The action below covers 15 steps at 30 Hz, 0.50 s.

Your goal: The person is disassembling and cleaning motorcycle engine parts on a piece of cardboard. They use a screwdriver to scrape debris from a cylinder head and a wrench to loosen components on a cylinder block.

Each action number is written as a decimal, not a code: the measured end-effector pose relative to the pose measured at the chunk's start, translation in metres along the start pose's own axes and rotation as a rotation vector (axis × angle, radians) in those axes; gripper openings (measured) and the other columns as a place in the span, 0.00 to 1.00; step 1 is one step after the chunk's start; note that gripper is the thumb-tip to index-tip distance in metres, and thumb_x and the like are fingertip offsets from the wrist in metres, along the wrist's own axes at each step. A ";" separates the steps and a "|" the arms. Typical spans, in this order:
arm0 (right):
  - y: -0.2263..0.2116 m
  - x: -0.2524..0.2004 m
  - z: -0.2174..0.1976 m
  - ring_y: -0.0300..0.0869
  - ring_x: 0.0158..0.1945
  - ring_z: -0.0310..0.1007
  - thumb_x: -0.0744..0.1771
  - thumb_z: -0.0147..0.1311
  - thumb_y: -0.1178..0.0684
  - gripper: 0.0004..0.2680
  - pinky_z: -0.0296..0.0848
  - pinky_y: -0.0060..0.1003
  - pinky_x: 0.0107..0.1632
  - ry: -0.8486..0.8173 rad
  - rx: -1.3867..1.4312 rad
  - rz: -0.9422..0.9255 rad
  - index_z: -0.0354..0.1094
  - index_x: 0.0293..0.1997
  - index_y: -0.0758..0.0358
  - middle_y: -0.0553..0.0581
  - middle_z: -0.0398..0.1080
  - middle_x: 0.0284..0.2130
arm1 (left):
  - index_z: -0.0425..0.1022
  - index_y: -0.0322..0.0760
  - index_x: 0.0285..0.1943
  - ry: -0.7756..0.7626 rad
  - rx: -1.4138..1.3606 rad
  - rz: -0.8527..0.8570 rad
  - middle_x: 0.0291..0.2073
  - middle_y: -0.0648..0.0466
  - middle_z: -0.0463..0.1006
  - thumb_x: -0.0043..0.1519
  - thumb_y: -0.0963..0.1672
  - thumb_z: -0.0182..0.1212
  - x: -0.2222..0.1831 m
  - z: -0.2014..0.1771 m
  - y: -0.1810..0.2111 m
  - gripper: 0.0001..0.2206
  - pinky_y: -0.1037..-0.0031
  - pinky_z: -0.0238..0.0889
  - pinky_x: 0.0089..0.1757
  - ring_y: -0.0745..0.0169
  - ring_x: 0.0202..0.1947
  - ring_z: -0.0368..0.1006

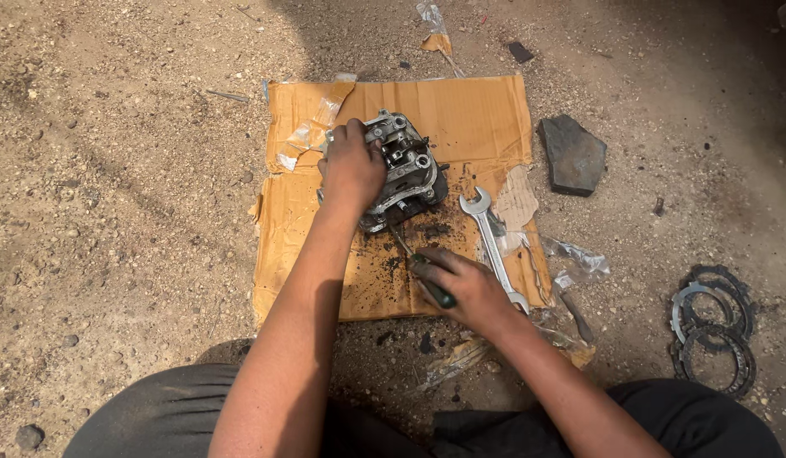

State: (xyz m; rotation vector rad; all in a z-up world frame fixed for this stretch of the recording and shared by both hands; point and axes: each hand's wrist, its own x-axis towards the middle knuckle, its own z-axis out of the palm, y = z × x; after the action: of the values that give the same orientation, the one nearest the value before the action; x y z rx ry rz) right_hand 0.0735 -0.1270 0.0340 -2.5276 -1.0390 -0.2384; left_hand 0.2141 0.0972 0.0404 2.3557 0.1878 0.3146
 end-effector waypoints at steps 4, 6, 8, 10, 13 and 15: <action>0.000 0.001 0.029 0.57 0.46 0.79 0.62 0.63 0.48 0.19 0.80 0.49 0.47 0.002 -0.160 -0.074 0.70 0.59 0.57 0.66 0.74 0.50 | 0.65 0.39 0.60 0.025 -0.026 0.008 0.54 0.43 0.70 0.66 0.47 0.56 -0.004 0.003 -0.003 0.15 0.44 0.54 0.52 0.40 0.55 0.69; 0.001 0.000 0.035 0.57 0.43 0.79 0.64 0.64 0.47 0.19 0.80 0.50 0.45 -0.028 -0.107 -0.035 0.69 0.60 0.61 0.68 0.74 0.46 | 0.65 0.40 0.60 0.023 -0.048 0.005 0.54 0.44 0.71 0.66 0.47 0.56 -0.003 0.005 -0.004 0.15 0.45 0.54 0.53 0.41 0.56 0.70; 0.000 -0.004 0.040 0.56 0.42 0.79 0.65 0.64 0.47 0.19 0.80 0.50 0.44 -0.065 -0.030 -0.011 0.69 0.60 0.63 0.68 0.74 0.43 | 0.66 0.40 0.59 0.033 -0.052 0.004 0.54 0.44 0.71 0.66 0.47 0.56 -0.004 0.006 -0.004 0.15 0.45 0.54 0.53 0.41 0.56 0.69; -0.004 -0.013 0.043 0.54 0.41 0.79 0.66 0.62 0.49 0.14 0.81 0.48 0.43 -0.095 -0.003 -0.063 0.70 0.55 0.61 0.65 0.74 0.40 | 0.66 0.40 0.59 0.039 -0.059 0.013 0.54 0.44 0.71 0.67 0.47 0.55 -0.007 0.005 -0.006 0.15 0.46 0.53 0.53 0.41 0.56 0.69; -0.003 -0.012 0.042 0.54 0.39 0.79 0.65 0.62 0.50 0.12 0.81 0.49 0.42 -0.101 -0.021 -0.050 0.72 0.51 0.60 0.64 0.74 0.39 | 0.66 0.40 0.60 0.041 -0.052 0.024 0.55 0.44 0.71 0.66 0.47 0.55 -0.004 0.006 -0.004 0.15 0.46 0.52 0.53 0.41 0.57 0.69; 0.002 -0.003 0.041 0.55 0.39 0.79 0.64 0.62 0.50 0.13 0.81 0.50 0.41 -0.084 -0.050 -0.011 0.73 0.50 0.61 0.66 0.73 0.39 | 0.65 0.40 0.60 0.039 -0.050 0.025 0.55 0.44 0.71 0.66 0.47 0.55 -0.004 0.005 -0.005 0.15 0.46 0.52 0.53 0.41 0.57 0.69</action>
State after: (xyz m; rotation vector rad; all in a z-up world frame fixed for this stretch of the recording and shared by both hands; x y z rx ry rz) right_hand 0.0727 -0.1128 -0.0042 -2.5971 -1.0920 -0.1636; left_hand 0.2115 0.0966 0.0326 2.3055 0.1672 0.3730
